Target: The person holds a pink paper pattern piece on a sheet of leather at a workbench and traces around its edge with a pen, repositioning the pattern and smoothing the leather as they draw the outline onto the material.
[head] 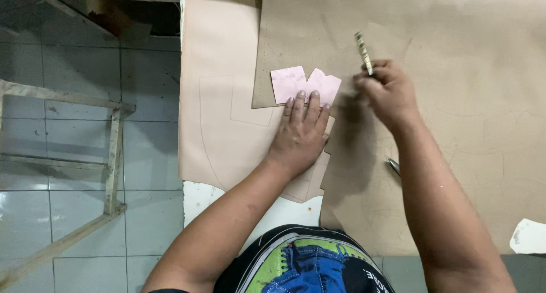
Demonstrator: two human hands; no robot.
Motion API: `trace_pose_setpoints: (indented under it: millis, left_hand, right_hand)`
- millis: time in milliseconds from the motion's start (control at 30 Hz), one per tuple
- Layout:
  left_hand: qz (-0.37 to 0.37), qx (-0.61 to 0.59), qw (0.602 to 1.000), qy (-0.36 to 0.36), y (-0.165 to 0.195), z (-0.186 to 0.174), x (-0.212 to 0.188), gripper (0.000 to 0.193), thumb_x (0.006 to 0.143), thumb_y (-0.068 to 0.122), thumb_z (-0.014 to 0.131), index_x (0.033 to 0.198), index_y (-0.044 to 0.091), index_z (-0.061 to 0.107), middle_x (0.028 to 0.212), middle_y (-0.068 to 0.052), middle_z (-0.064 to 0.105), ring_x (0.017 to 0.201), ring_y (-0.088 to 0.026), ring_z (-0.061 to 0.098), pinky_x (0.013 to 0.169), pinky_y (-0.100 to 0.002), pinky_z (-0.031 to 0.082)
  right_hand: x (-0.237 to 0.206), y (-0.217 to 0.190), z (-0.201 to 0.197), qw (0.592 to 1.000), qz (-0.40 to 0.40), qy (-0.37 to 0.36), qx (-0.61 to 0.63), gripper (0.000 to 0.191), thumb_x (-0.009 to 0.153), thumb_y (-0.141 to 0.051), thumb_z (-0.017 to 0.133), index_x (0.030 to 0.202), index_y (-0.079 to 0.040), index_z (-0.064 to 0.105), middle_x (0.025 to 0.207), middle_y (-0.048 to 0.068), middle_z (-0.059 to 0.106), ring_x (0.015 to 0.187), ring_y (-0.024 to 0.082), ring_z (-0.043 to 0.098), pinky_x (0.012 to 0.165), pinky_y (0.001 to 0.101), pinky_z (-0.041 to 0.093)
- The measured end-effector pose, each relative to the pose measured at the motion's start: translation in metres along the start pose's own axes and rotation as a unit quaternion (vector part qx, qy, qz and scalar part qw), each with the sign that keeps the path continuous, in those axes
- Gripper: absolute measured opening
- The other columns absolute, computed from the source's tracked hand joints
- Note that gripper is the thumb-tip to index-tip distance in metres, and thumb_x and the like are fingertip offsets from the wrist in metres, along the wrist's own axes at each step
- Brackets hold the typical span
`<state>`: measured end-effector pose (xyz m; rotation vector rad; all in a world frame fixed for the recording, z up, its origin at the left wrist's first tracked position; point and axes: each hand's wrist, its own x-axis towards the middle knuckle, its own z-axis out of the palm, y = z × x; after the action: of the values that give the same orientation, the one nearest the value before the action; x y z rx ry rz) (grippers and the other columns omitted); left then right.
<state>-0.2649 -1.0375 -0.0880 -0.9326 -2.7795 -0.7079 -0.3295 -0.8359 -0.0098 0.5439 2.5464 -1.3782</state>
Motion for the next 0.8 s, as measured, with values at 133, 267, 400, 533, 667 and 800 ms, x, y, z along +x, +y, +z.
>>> trace_pose_setpoints:
  millis: [133,267,400,533,667,800]
  left_hand:
    - [-0.008,-0.013,1.0,-0.016,0.001,0.006,0.004,0.072,0.092,0.038,0.065,0.148,-0.001,0.044,0.155,-0.03,0.033,0.145,-0.051,0.031,0.121,-0.061,0.026]
    - [-0.013,-0.019,1.0,-0.005,0.002,0.011,0.001,0.075,0.092,0.037,0.067,0.149,-0.002,0.039,0.158,-0.03,0.028,0.148,-0.051,0.028,0.123,-0.063,0.024]
    - [-0.001,-0.027,1.0,0.01,-0.001,0.006,-0.005,0.071,0.094,0.033,0.067,0.148,-0.003,0.04,0.155,-0.031,0.029,0.146,-0.053,0.029,0.123,-0.064,0.024]
    - [-0.019,-0.1,0.995,-0.017,-0.001,-0.002,0.0,0.072,0.092,0.03,0.068,0.148,-0.004,0.039,0.153,-0.031,0.03,0.143,-0.053,0.03,0.12,-0.065,0.023]
    - [-0.06,-0.164,0.984,-0.019,-0.001,-0.013,0.001,0.064,0.088,0.024,0.07,0.141,0.0,0.045,0.153,-0.034,0.028,0.142,-0.057,0.025,0.118,-0.06,0.026]
    - [-0.069,-0.175,0.982,-0.018,-0.002,-0.021,0.002,0.058,0.089,0.023,0.071,0.137,-0.001,0.049,0.155,-0.031,0.028,0.145,-0.052,0.025,0.122,-0.058,0.026]
  right_hand:
    - [0.013,-0.013,-0.031,0.967,-0.238,0.092,-0.007,0.025,0.117,-0.019,0.06,0.11,-0.002,0.078,0.097,0.005,0.056,0.094,0.011,0.057,0.085,0.0249,0.054]
    - [0.009,-0.039,-0.024,0.984,-0.171,0.041,-0.01,0.018,0.111,-0.019,0.062,0.119,-0.005,0.068,0.095,0.0,0.068,0.08,0.011,0.06,0.068,0.0275,0.051]
    - [-0.01,-0.062,0.026,0.958,-0.252,-0.118,-0.071,0.015,0.105,-0.014,0.064,0.113,-0.001,0.069,0.092,0.007,0.073,0.087,0.014,0.068,0.077,0.0318,0.055]
    - [-0.021,-0.079,0.064,0.959,-0.177,-0.152,-0.159,0.017,0.099,-0.022,0.066,0.105,-0.007,0.072,0.084,0.011,0.072,0.074,0.023,0.068,0.069,0.0357,0.054]
    - [-0.02,-0.086,0.082,0.933,-0.245,-0.163,-0.206,0.02,0.097,-0.025,0.066,0.103,-0.007,0.072,0.087,0.014,0.073,0.08,0.032,0.07,0.071,0.0411,0.054]
    - [-0.017,-0.087,0.089,0.917,-0.233,-0.181,-0.27,0.021,0.098,-0.028,0.066,0.096,-0.008,0.071,0.085,0.014,0.072,0.081,0.035,0.069,0.072,0.0451,0.053]
